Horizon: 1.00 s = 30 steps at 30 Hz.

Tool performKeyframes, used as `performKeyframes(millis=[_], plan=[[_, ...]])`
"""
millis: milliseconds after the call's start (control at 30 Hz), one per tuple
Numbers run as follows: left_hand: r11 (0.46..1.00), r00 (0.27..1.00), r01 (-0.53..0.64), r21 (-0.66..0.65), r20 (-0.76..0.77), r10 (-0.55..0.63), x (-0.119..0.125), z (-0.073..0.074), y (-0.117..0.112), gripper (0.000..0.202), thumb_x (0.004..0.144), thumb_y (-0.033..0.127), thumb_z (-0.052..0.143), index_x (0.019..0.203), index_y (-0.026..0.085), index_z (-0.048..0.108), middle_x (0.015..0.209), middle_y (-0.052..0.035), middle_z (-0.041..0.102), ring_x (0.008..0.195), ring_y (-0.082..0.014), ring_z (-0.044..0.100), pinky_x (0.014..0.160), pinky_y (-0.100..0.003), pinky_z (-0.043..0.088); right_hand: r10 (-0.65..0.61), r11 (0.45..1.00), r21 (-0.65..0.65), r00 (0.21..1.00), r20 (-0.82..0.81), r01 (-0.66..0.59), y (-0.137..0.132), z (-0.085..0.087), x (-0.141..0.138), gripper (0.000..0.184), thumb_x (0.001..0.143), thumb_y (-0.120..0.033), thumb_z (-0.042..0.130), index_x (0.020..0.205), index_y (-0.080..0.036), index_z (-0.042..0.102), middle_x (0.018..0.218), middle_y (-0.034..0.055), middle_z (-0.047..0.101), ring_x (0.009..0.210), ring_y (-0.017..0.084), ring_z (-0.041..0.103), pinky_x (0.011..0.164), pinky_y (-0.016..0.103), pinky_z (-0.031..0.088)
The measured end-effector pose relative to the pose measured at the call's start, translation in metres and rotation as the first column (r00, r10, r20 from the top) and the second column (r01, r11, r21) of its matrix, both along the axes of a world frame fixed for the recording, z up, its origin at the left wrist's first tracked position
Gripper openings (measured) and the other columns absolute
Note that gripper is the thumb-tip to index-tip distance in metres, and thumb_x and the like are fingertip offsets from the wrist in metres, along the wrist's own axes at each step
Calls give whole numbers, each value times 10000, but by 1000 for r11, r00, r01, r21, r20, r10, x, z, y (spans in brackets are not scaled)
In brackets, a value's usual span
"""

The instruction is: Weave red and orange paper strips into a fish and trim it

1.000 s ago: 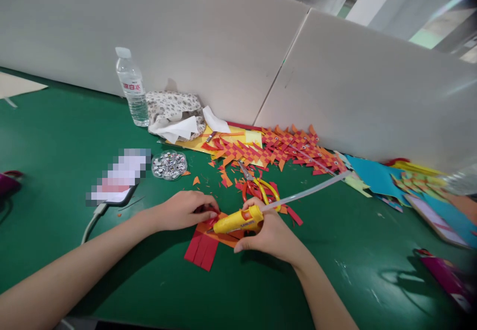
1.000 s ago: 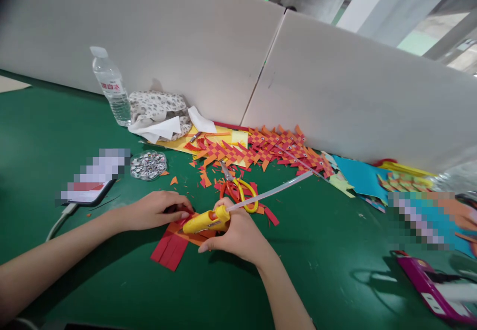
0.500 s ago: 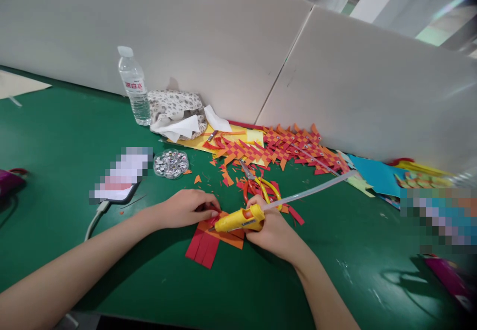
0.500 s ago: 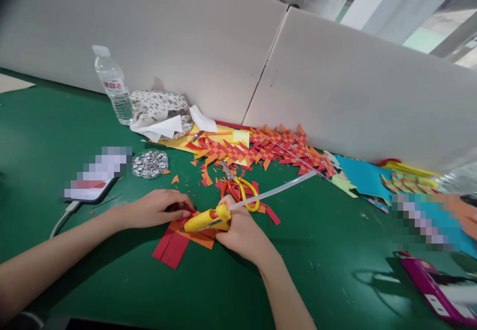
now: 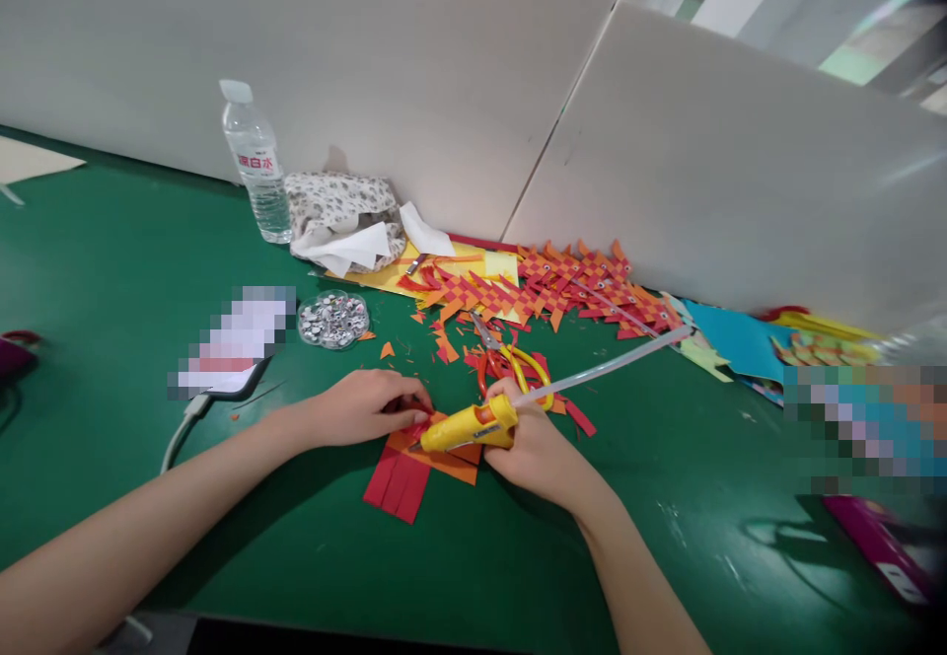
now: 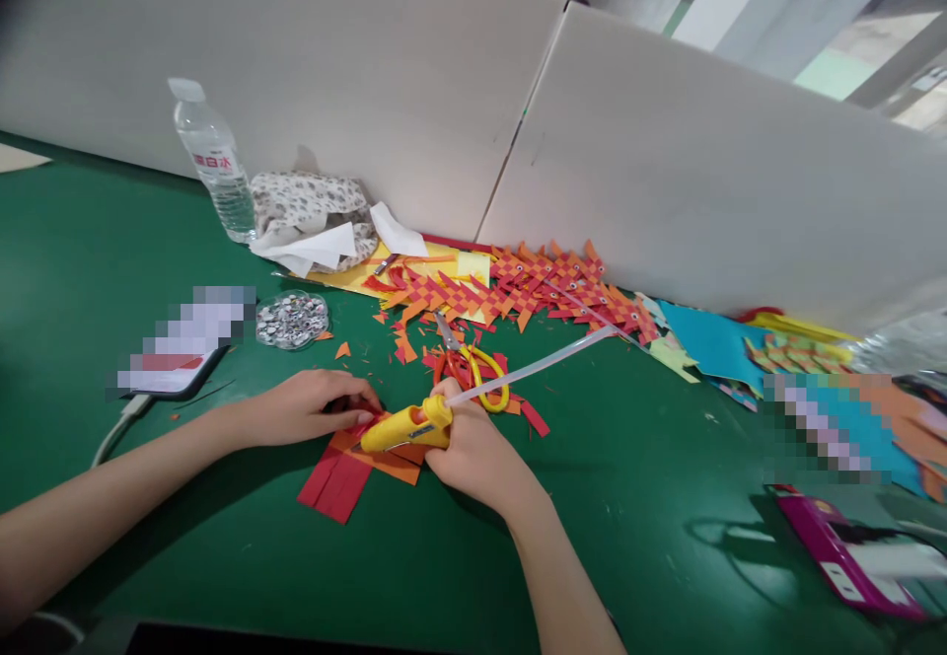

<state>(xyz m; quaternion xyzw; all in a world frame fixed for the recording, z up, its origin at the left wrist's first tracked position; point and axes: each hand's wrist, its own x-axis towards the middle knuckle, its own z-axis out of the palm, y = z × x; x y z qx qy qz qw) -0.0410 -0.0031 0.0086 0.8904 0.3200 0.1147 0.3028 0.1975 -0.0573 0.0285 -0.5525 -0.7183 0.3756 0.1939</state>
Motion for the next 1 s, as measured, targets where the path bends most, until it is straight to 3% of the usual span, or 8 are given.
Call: performKeyframes(millis=[433, 1000], plan=[[999, 1000, -7, -33, -2, 7, 0, 2, -1, 239, 894, 350, 406, 1008, 255, 593, 865, 13, 670, 765, -136, 602, 671, -221, 401, -1, 999, 47, 999, 39, -1, -2, 0, 4, 388, 601, -98, 528, 943, -235, 404, 752, -47, 490, 616, 113, 464, 549, 205, 357], [1000, 1000, -11, -14, -16, 10, 0, 0, -1, 230, 892, 335, 409, 1009, 253, 590, 863, 11, 667, 760, -133, 599, 677, -222, 406, -42, 997, 59, 999, 19, 41, 1, -8, -4, 377, 600, -110, 581, 898, -235, 386, 710, -58, 474, 613, 111, 474, 555, 204, 372]])
